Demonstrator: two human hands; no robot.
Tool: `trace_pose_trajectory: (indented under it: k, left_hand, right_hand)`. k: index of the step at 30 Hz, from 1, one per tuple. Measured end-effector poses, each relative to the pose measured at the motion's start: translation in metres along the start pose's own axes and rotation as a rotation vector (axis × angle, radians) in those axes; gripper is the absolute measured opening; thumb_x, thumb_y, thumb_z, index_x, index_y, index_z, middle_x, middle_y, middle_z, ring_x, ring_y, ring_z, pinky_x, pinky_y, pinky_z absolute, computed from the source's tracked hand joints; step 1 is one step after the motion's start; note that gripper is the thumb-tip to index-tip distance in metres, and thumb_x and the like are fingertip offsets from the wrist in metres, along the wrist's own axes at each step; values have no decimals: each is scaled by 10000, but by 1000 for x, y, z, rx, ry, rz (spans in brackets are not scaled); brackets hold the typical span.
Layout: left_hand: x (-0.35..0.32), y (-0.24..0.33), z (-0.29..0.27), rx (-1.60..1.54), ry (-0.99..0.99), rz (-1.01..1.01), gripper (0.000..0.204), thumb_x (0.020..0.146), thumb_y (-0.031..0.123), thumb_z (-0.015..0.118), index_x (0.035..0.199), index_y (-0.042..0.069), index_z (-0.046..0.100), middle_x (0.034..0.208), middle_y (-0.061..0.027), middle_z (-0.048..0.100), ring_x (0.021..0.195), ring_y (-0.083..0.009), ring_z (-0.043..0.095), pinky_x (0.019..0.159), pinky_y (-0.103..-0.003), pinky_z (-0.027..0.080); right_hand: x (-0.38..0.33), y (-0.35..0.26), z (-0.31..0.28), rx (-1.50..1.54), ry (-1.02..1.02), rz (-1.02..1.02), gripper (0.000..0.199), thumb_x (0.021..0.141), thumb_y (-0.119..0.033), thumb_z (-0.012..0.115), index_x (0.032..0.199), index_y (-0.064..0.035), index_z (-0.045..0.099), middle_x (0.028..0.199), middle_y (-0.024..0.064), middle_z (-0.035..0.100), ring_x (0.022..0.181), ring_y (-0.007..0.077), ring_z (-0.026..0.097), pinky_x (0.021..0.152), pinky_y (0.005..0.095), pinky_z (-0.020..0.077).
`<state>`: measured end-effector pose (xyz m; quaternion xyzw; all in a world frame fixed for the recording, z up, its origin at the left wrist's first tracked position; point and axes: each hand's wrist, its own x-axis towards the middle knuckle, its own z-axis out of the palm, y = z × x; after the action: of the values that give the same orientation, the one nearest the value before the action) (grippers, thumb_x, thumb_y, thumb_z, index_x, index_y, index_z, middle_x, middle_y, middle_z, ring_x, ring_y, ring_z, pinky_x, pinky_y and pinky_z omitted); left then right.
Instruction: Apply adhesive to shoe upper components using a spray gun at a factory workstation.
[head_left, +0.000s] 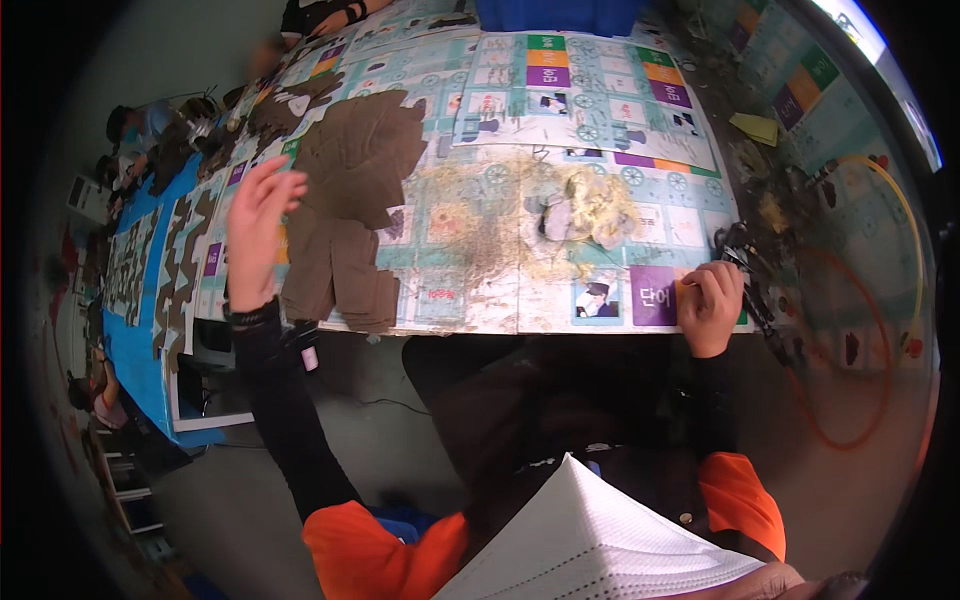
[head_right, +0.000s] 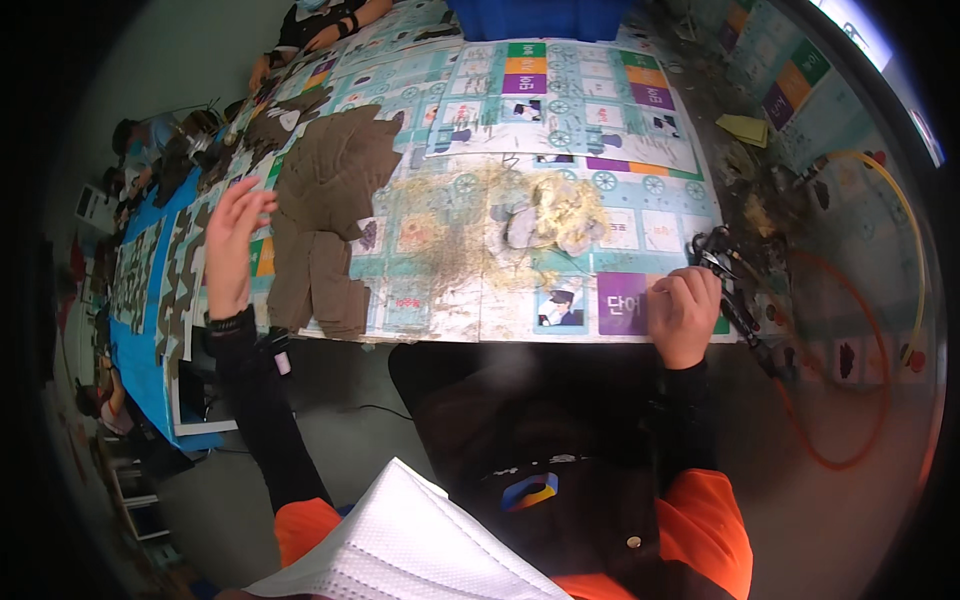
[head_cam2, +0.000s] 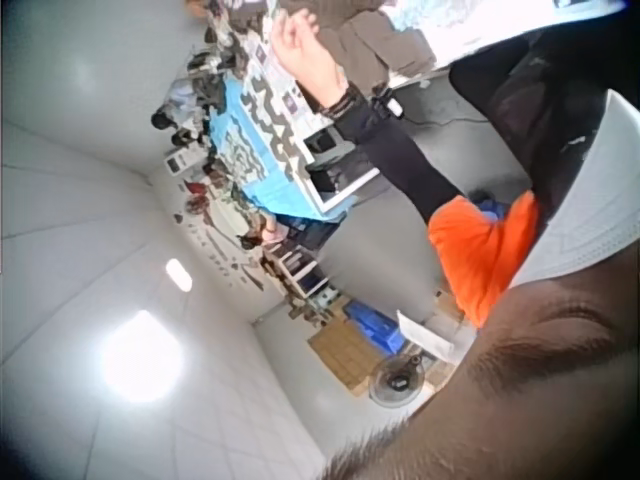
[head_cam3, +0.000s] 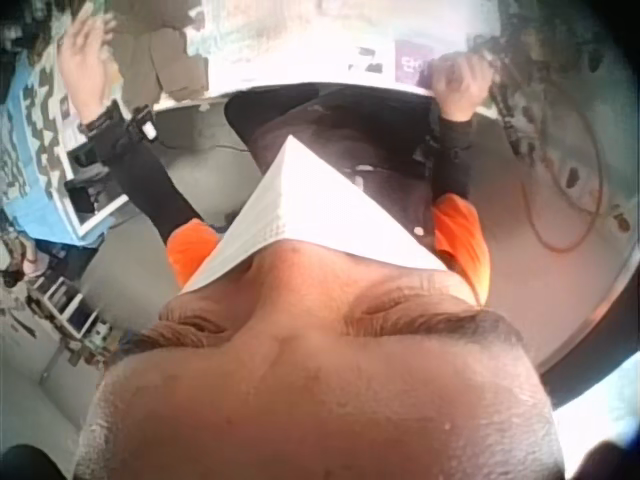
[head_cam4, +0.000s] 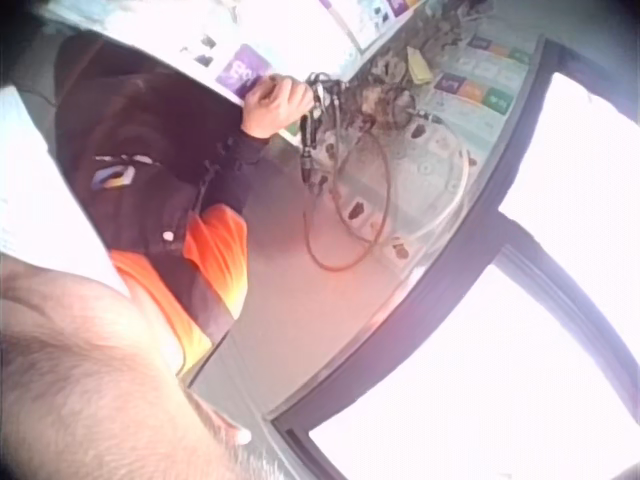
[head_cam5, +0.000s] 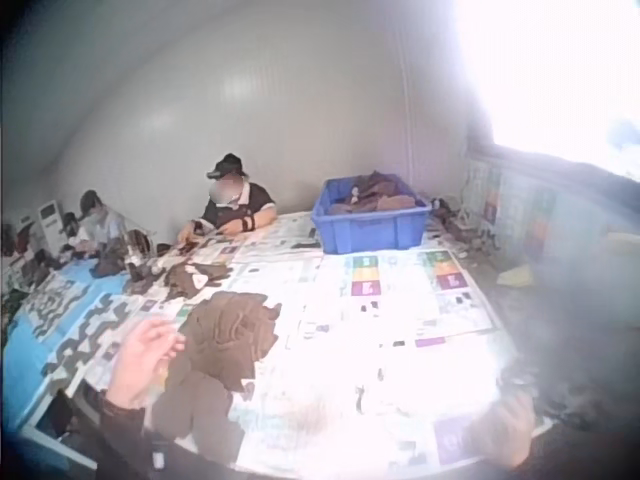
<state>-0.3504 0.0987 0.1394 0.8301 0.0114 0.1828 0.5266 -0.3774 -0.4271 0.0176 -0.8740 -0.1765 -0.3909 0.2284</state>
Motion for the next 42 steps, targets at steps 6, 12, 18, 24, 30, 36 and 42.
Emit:
trace_pose_trajectory:
  k: [6,12,18,24,30,36,42]
  left_hand:
    - [102,7,193,221,-326,-175,628,875,391,722,1261,-78,561,1022,-138,699,950,-191,667,785,-301,523]
    - [167,-58,265,978,-387,-196,805,733,628,741,1045,-113,702,1137,-291,673,1049,-415,662,929,-424,517]
    - [183,-83,264,760,-405,-290,759,887,469,699,1380,-74,505,1087,-175,689,894,-289,670,789,-423,539]
    - [152,-93,250,67,-365,-507,211,959,215,652,877,23,624,745,-95,611,584,-160,557,509,-352,451]
    - [155,-105,253,467,-395,-358,267,956,260,651,846,26,581,577,-46,514,445,-191,489,439,-368,400]
    - [160,-104,250,627,-426,-245,293,956,282,642,828,27,572,630,-63,541,516,-212,551,493,-376,454]
    - [162,-111,237,485,-392,-339,303,933,280,664,878,-15,623,702,-116,621,570,-247,643,529,-391,512]
  right_hand:
    - [-6,16,-8,89,17,41,148,633,44,609,723,-66,571,781,75,566,812,290,555,738,396,408]
    - [-8,26,-11,143,95,62,161,619,60,606,717,-63,570,770,70,556,803,288,553,713,394,411]
    - [-8,28,-9,153,93,75,162,609,58,613,710,-59,564,761,66,552,794,287,555,703,395,408]
    - [-8,26,-9,156,62,88,161,614,66,611,709,-57,570,771,69,566,805,286,562,710,386,413]
    - [-7,22,-9,150,43,84,158,618,76,604,702,-54,574,778,76,574,812,286,564,714,379,418]
    - [-7,22,-8,146,41,78,164,613,72,614,708,-55,572,770,73,566,807,288,563,709,384,415]
    - [-8,24,-6,140,47,70,173,605,68,620,712,-60,573,762,66,559,810,284,566,713,384,410]
